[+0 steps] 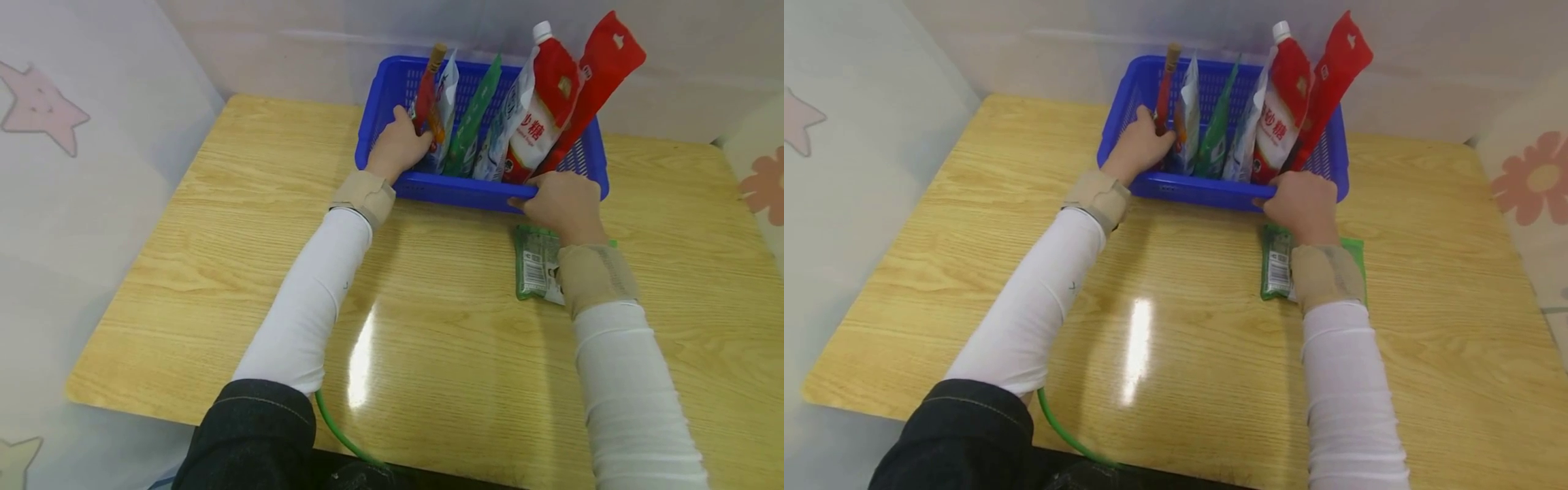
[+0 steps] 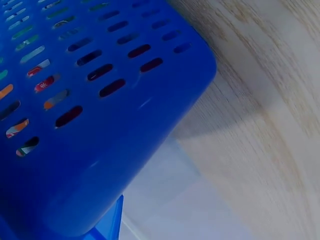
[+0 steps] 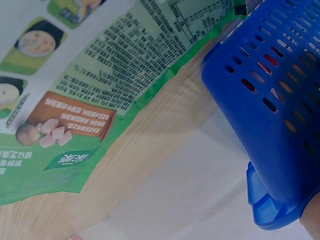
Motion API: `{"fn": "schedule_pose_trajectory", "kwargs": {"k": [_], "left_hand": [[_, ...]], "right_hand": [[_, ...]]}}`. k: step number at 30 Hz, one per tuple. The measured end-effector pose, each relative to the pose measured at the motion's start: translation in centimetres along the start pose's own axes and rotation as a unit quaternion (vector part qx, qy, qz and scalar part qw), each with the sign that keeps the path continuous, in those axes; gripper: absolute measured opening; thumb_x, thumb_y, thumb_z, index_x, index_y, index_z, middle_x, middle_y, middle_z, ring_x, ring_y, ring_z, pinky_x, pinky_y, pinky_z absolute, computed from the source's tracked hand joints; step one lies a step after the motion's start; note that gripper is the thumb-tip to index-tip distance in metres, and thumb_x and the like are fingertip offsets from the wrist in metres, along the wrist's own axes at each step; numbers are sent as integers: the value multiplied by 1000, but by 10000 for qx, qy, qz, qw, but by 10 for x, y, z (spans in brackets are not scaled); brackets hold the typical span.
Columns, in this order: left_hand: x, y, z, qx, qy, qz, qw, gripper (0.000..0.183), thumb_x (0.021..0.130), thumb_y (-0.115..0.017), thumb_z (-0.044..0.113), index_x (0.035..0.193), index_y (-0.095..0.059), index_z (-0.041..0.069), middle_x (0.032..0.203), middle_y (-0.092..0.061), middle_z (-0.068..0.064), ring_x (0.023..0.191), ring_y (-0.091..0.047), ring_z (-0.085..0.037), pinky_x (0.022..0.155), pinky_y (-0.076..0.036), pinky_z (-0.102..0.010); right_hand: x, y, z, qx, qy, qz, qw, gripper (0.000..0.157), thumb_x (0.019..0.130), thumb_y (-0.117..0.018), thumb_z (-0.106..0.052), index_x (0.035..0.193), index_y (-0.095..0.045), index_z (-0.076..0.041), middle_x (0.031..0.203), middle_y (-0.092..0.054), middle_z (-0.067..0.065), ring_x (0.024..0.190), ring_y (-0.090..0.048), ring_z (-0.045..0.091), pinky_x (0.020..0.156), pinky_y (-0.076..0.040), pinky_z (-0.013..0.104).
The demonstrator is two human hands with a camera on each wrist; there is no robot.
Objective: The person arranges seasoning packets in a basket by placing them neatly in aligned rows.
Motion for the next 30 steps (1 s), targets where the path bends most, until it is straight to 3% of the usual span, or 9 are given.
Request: {"fn": "schedule_pose_trajectory", "kwargs": {"k": [7,16,21,28,30], "left_hand": [[3,2,8,-344,-807,683,9938,65,97,-45,42,148,-18,12,143,-43,-8,122,-50,-17,102,-43,-26],[-4,8,11,-968,-1670,1331,9721,65,99,-43,40,150,-18,8,152,-30,-9,136,-38,-16,113,-32,-21],[-7,4,8,-832,-2161,1379,9630,66,98,-46,41,150,-19,9,152,-30,-8,136,-37,-15,113,-31,-19],[-12,3,-2,-1277,-2160,1470,9568,68,97,-46,43,150,-17,12,156,-22,-7,143,-28,-14,117,-26,-22],[-15,2,-4,-1436,-2207,1518,9527,66,98,-45,41,150,-18,11,154,-24,-9,140,-31,-16,115,-29,-22]], "right_hand": [[0,3,1,-10,14,-50,10000,62,89,-53,-52,128,-58,-5,73,-66,17,82,-58,40,66,-45,49],[4,-1,3,154,25,-110,9998,59,90,-54,-51,121,-64,-3,71,-65,15,84,-57,39,73,-43,53],[8,-5,2,181,-5,-116,9998,60,89,-55,-51,121,-64,-2,65,-60,11,81,-58,37,73,-43,51],[12,-8,-2,136,36,-64,9999,59,89,-55,-51,121,-64,-2,67,-62,11,80,-58,35,71,-45,50],[14,-8,-3,121,51,-33,9999,57,89,-55,-50,118,-66,-2,68,-63,12,80,-59,35,71,-45,50]]}}
Point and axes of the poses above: each hand's wrist, its own x-axis towards the middle knuckle, its own y-axis out of the back of the hand, z = x × y, the point moved 5 cm from there along x, towards the middle knuckle
